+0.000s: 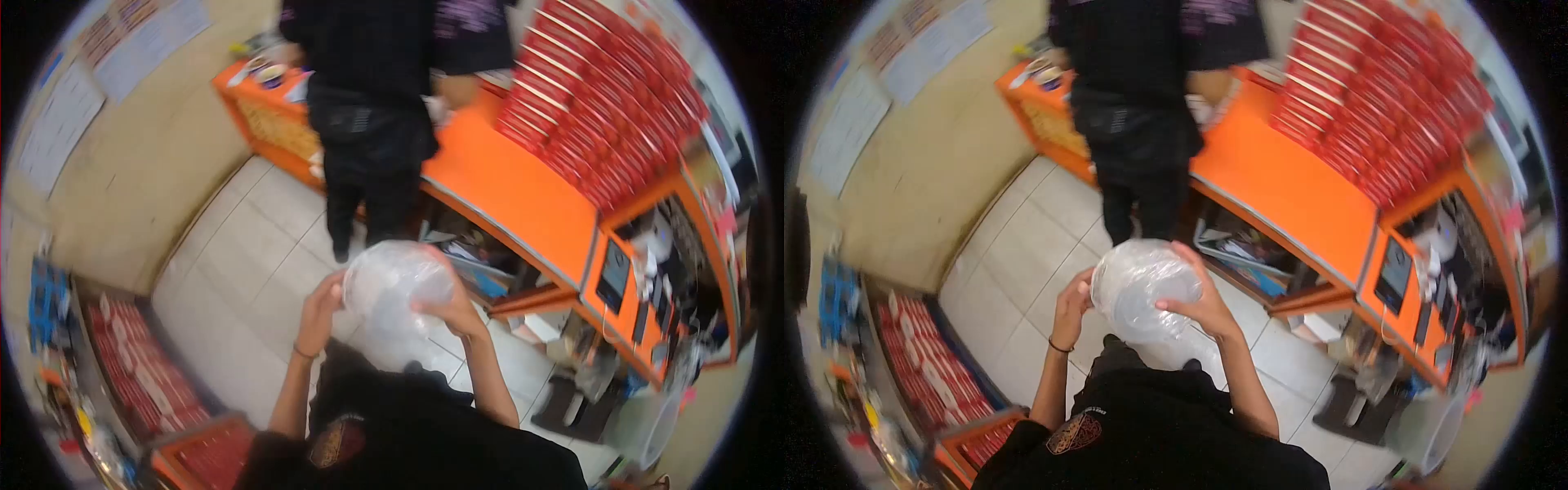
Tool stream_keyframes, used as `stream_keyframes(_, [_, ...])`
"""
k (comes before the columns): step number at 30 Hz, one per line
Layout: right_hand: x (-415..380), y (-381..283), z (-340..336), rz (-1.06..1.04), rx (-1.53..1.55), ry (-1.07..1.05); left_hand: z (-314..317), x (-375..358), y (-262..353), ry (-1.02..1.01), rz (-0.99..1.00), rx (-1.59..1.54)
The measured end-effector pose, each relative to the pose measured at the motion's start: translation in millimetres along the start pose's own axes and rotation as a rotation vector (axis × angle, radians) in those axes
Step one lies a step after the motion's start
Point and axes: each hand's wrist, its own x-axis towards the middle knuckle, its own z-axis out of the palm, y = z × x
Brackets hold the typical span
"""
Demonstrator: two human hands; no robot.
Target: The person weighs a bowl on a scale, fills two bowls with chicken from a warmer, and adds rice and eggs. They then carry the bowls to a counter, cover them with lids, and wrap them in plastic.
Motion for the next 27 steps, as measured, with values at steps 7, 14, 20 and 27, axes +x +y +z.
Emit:
stream_keyframes(7, [144.8, 7.8, 215.8, -0.222, 0.045, -0.176, -186.0, -11.9, 77.3, 0.398, 0.332, 0.141])
stream_keyframes(14, [256.4, 42.5, 361.9, -0.252, 0.071, -0.246, -340.2, 7.7, 132.2, 0.732, 0.244, 0.405])
stream_keyframes(20, [387.6, 87.7, 440.2, 0.049, 0.463, -0.196, -460.4, 89.4, 161.3, 0.805, 0.330, 0.326])
stream_keyframes(27, [572.7, 113.8, 535.7, 0.215, 0.570, -0.322, -607.0, 197.5, 219.7, 0.586, 0.570, 1.046])
